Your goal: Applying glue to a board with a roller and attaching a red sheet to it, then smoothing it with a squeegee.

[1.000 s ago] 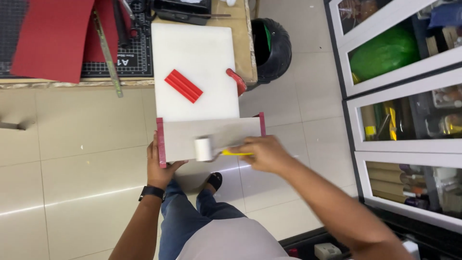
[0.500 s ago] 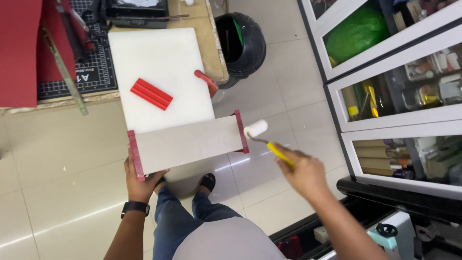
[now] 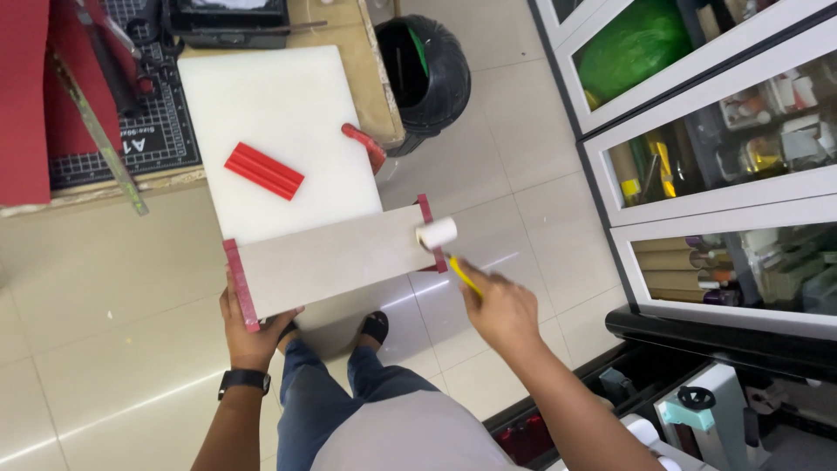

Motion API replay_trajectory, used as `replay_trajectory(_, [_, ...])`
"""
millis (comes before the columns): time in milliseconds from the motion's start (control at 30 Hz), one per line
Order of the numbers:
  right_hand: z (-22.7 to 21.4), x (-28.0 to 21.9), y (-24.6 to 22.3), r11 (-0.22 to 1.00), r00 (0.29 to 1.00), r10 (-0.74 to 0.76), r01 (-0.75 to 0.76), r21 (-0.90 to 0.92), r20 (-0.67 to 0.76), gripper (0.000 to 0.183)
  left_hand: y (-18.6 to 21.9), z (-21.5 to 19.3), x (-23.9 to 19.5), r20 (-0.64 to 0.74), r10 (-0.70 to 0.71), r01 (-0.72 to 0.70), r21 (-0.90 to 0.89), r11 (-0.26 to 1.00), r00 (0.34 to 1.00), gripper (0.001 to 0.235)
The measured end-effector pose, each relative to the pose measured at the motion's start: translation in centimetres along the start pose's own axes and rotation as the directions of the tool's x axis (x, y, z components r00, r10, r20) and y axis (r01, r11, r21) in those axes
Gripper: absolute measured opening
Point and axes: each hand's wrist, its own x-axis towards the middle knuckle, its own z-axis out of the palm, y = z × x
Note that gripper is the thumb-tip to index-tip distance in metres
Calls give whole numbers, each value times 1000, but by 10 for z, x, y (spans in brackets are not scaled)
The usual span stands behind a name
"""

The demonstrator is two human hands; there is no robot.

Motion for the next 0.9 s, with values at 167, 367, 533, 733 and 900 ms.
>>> replay_trajectory(167, [-10,-29,6,999,998,41,-40,-12,55,41,1,-2,-1,11,-20,20,-51,999,1000,135])
replay_trajectory(367, [-19,-23,3,998,993,57,-55,-15,106,41,3,1,0,23,-52,53,-54,997,998,136])
replay_trajectory(533, [-11,21,-13,1000,1000,-8,8,1,-26,39,8,0,3,41,-76,79,-64,995,996,135])
replay_trajectory(733, [-23,7,-17,999,1000,-10,11,43,-28,41,5,-2,-1,42,-32,29,51,998,999,139])
replay_trajectory(900, [-43,-37,-11,999,999,47,-48,20,20,38,7,-5,0,41,22,-24,32,999,999,132])
